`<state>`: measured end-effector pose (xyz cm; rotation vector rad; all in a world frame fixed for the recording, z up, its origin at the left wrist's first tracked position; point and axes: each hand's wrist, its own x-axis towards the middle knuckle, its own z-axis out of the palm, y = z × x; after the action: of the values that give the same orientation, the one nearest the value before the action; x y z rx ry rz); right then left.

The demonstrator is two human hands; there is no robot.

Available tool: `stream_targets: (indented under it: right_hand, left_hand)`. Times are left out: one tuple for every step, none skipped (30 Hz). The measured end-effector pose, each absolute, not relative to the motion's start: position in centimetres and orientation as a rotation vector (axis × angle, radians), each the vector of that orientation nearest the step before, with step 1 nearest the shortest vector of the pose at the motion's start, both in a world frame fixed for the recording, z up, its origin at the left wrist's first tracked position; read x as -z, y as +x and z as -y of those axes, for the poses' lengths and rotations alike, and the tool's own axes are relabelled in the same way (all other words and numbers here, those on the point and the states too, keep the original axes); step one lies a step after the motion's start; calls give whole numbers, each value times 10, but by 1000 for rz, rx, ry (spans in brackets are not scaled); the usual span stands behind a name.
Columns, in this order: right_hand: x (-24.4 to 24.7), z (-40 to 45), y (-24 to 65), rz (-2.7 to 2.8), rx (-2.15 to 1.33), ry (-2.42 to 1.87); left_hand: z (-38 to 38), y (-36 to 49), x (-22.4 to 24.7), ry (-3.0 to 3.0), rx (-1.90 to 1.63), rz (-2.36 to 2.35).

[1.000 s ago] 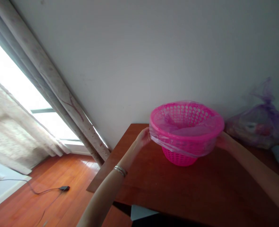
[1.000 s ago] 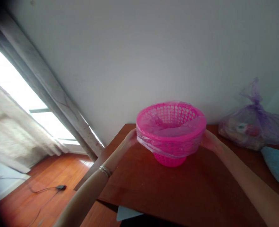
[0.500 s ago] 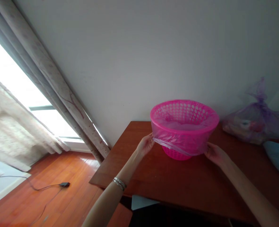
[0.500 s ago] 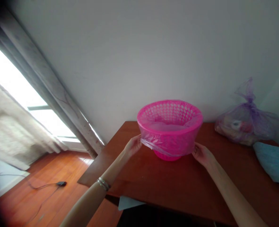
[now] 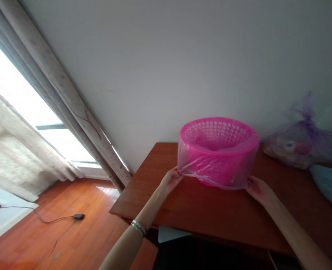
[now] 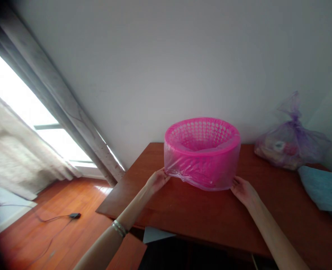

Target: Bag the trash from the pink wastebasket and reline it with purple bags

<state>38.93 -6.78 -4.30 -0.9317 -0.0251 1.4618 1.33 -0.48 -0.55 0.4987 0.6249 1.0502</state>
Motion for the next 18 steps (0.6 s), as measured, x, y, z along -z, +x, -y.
stream_targets:
  right_hand:
    - [41, 67, 388, 23, -1450, -926]
    - [39, 67, 386, 23, -1433, -916]
    - [36, 67, 385, 25, -1414, -904]
    - [34, 67, 384, 29, -1401, -889]
    - [31, 67, 382, 38, -1390, -869]
    - [28, 68, 382, 48, -1383, -849]
    - [26, 70, 381, 57, -1380, -832]
    - [24, 71, 382, 63, -1380, -820]
    - [23, 72, 383, 66, -1383, -812]
    - [22, 74, 385, 64, -1384, -809]
    - [22, 75, 388, 60, -1385, -809]
    - [22, 75, 392, 56, -1389, -809]
    - [22, 76, 396, 54, -1390, -807]
    - [22, 76, 401, 54, -1391, -805]
    - [23, 76, 405, 56, -1392, -805]
    - [25, 75, 409, 60, -1394, -807]
    - [26, 74, 413, 68, -1396, -811]
    - [29, 73, 416, 78, -1396, -817]
  left_hand:
    - [6, 14, 5, 444, -1071, -638]
    - [8, 16, 5, 388, -1092, -643]
    - [11, 18, 4, 339, -1109, -640]
    - [16, 21, 4, 301, -1119, -626]
    - [21, 23, 4, 280, -1122, -603]
    - [26, 26, 4, 277, -1114, -581]
    - [31, 28, 4, 286, -1102, -564]
    - [36, 30, 5, 303, -1089, -552]
    - [40, 31, 6, 323, -1079, -546]
    - [43, 30, 7, 344, -1072, -547]
    - [44, 29, 8, 360, -1070, -554]
    - [44, 27, 9, 369, -1072, -564]
    - [43, 23, 9, 371, -1080, -575]
    - [41, 19, 10, 368, -1087, -589]
    - [39, 15, 10, 367, -1091, -596]
    - [37, 11, 10, 369, -1089, -601]
    - [35, 7, 10, 372, -1078, -604]
    - [33, 3, 11, 379, -1059, -608]
